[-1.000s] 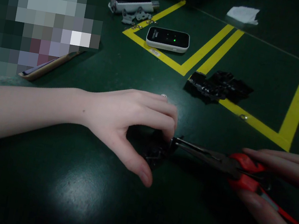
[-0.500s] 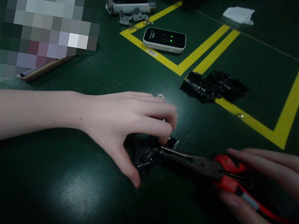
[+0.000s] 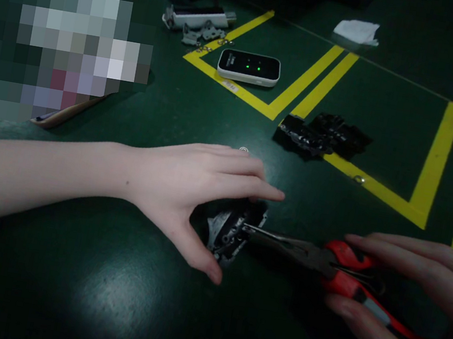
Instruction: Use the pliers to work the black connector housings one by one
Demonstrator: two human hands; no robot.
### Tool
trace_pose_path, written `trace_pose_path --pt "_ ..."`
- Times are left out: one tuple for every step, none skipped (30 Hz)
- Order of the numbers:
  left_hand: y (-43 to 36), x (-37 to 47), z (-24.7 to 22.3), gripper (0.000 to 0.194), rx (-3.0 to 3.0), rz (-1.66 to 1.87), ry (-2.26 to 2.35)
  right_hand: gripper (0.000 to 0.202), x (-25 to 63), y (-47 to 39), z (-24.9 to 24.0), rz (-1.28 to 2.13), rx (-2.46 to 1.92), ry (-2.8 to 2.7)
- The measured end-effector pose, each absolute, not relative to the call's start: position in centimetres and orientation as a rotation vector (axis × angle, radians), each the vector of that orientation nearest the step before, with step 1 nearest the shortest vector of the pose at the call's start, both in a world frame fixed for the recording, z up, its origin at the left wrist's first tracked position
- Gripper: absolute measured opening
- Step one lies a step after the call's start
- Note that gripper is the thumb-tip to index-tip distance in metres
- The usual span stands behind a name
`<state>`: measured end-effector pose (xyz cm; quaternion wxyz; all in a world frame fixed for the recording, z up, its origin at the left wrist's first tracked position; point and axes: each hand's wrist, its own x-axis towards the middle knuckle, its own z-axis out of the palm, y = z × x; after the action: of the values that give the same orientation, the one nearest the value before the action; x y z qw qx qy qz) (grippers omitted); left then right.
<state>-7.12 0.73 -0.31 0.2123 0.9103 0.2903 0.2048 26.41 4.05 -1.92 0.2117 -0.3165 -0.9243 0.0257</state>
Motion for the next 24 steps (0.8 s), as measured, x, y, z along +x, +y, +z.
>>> trace_pose_path --pt "0.7 -7.2 -0.3 0.08 2.532 0.566 0.805 0.052 26.4 4.2 -1.9 0.063 -0.851 -2.58" --pt "0.7 -7.2 -0.4 0.079 2.531 0.561 0.807 0.052 26.4 4.2 -1.8 0.043 -0.811 -2.597" --pt "0.7 -7.2 -0.4 0.078 2.527 0.552 0.81 0.052 26.4 4.3 -1.7 0.024 -0.776 -2.611" --pt "0.7 -7.2 -0.4 0.076 2.521 0.544 0.815 0.052 26.3 4.2 -1.6 0.013 -0.764 -2.613" --pt "0.7 -7.2 -0.3 0.074 2.517 0.54 0.823 0.051 26.1 4.1 -1.5 0.002 -0.76 -2.608" --pt "0.7 -7.2 -0.3 0.073 2.516 0.539 0.829 0.051 25.9 4.0 -1.3 -0.01 -0.758 -2.61" --pt "0.7 -7.2 -0.3 0.07 2.518 0.544 0.834 0.05 25.7 3.9 -1.2 -0.03 -0.751 -2.608" --pt "0.7 -7.2 -0.2 0.068 2.524 0.547 0.835 0.051 25.5 3.7 -1.1 -0.055 -0.737 -2.606" --pt "0.6 -7.1 -0.2 0.067 2.533 0.553 0.832 0.052 25.3 3.6 -1.0 -0.087 -0.713 -2.605" --pt "0.6 -7.1 -0.2 0.067 2.543 0.556 0.824 0.054 25.2 3.6 -0.9 -0.127 -0.68 -2.602" --pt "0.6 -7.1 -0.2 0.067 2.549 0.558 0.816 0.056 25.2 3.5 -0.8 -0.167 -0.645 -2.604" --pt "0.6 -7.1 -0.2 0.067 2.551 0.559 0.808 0.058 25.1 3.5 -0.8 -0.199 -0.606 -2.61" --pt "0.6 -7.1 -0.2 0.068 2.547 0.564 0.8 0.06 25.1 3.4 -0.7 -0.223 -0.58 -2.611" --pt "0.6 -7.1 -0.2 0.068 2.541 0.573 0.795 0.06 25.0 3.3 -0.7 -0.24 -0.557 -2.615" --pt "0.7 -7.1 -0.2 0.069 2.532 0.583 0.79 0.06 24.9 3.2 -0.7 -0.255 -0.548 -2.614" --pt "0.7 -7.1 -0.2 0.069 2.524 0.59 0.788 0.058 24.8 3.0 -0.7 -0.262 -0.566 -2.604" --pt "0.7 -7.1 -0.3 0.07 2.517 0.593 0.789 0.055 24.6 2.8 -0.8 -0.264 -0.609 -2.588" --pt "0.8 -7.1 -0.3 0.07 2.512 0.593 0.79 0.052 24.3 2.6 -0.8 -0.262 -0.665 -2.566" --pt "0.8 -7.1 -0.4 0.071 2.51 0.591 0.791 0.049 24.1 2.4 -0.8 -0.254 -0.718 -2.552" --pt "0.8 -7.1 -0.4 0.071 2.509 0.586 0.791 0.048 23.9 2.3 -0.9 -0.233 -0.756 -2.548" --pt "0.9 -7.1 -0.5 0.071 2.51 0.581 0.791 0.047 23.7 2.3 -0.9 -0.191 -0.779 -2.555" --pt "0.9 -7.1 -0.5 0.071 2.513 0.581 0.791 0.046 23.6 2.3 -0.9 -0.135 -0.781 -2.566" --pt "0.9 -7.1 -0.6 0.071 2.512 0.584 0.792 0.045 23.5 2.4 -1.0 -0.064 -0.779 -2.572" --pt "0.9 -7.1 -0.6 0.071 2.509 0.586 0.796 0.044 23.5 2.5 -1.0 0.009 -0.787 -2.572"
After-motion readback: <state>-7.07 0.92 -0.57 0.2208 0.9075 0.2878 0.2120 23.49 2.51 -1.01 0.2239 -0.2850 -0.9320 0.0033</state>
